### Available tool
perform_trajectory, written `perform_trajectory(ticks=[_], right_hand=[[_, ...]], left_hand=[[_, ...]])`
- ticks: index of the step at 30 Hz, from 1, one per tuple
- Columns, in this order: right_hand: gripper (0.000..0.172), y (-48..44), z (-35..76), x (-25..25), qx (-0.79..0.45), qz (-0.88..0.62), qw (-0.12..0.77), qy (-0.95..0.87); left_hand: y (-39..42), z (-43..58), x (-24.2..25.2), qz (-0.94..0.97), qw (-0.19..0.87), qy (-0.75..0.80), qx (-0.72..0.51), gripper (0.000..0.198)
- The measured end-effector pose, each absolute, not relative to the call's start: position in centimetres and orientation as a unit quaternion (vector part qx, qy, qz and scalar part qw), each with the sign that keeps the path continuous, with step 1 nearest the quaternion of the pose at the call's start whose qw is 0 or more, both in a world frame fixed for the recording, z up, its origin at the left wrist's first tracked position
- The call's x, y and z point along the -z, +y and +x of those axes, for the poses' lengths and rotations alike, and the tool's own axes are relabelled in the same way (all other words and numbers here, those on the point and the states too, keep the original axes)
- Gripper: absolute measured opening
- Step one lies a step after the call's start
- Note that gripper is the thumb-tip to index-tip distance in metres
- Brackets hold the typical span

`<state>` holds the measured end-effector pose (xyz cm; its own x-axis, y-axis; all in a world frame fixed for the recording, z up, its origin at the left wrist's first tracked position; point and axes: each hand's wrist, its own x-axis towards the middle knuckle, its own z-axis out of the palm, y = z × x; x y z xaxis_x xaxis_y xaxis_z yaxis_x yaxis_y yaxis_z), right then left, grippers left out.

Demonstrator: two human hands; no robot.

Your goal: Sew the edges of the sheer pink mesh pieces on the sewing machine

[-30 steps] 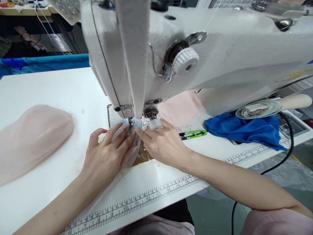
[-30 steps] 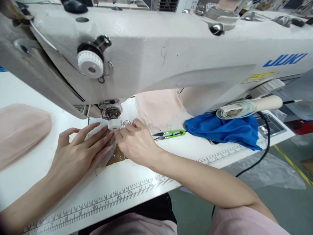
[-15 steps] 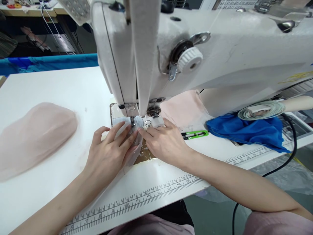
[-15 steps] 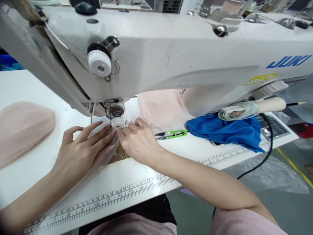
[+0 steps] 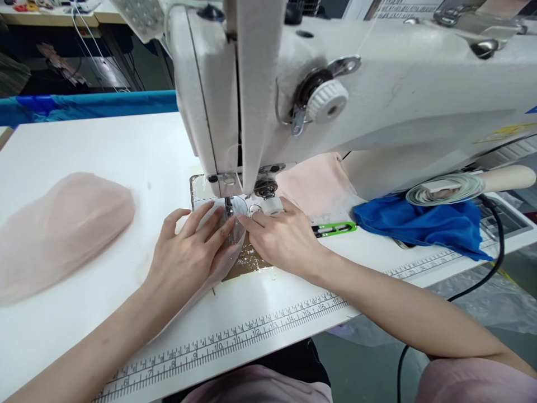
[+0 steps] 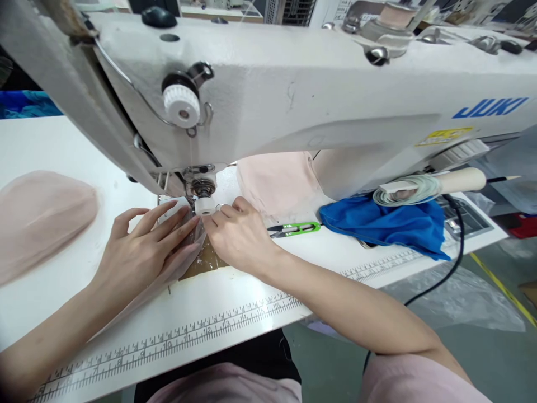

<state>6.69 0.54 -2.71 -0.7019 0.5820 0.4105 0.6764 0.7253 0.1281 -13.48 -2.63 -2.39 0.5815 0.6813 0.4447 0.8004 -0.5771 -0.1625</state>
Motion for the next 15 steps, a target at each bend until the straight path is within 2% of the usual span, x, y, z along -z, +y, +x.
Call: perform_trajectory(ticks=[4, 7, 10, 12, 15], right_hand=[[0.029, 0.4, 6.9, 2.1, 0.114, -0.284, 0.217, -0.927], [0.026, 0.4, 7.1, 1.7, 0.089, -0.244, 0.205, -0.944], [0.028, 0.6, 7.4, 1.7, 0.053, -0.237, 0.201, -0.949], [0.028, 0.7, 7.5, 1.8, 0.01, -0.246, 0.205, -0.947], [0.025, 0.9, 7.7, 1.9, -0.058, -0.274, 0.228, -0.932]], left_hand=[[-3.9, -14.0, 0.3, -0.882, 0.055, -0.426, 0.194, 0.022], [-5.0, -14.3, -0.9, -0.897, -0.046, -0.42, 0.128, 0.026], [-5.2, -14.3, -0.6, -0.903, -0.017, -0.421, 0.088, 0.008], [-4.7, -14.1, 0.2, -0.898, 0.007, -0.431, 0.091, 0.019], [-3.6, -13.9, 1.3, -0.875, -0.036, -0.464, 0.134, 0.028]])
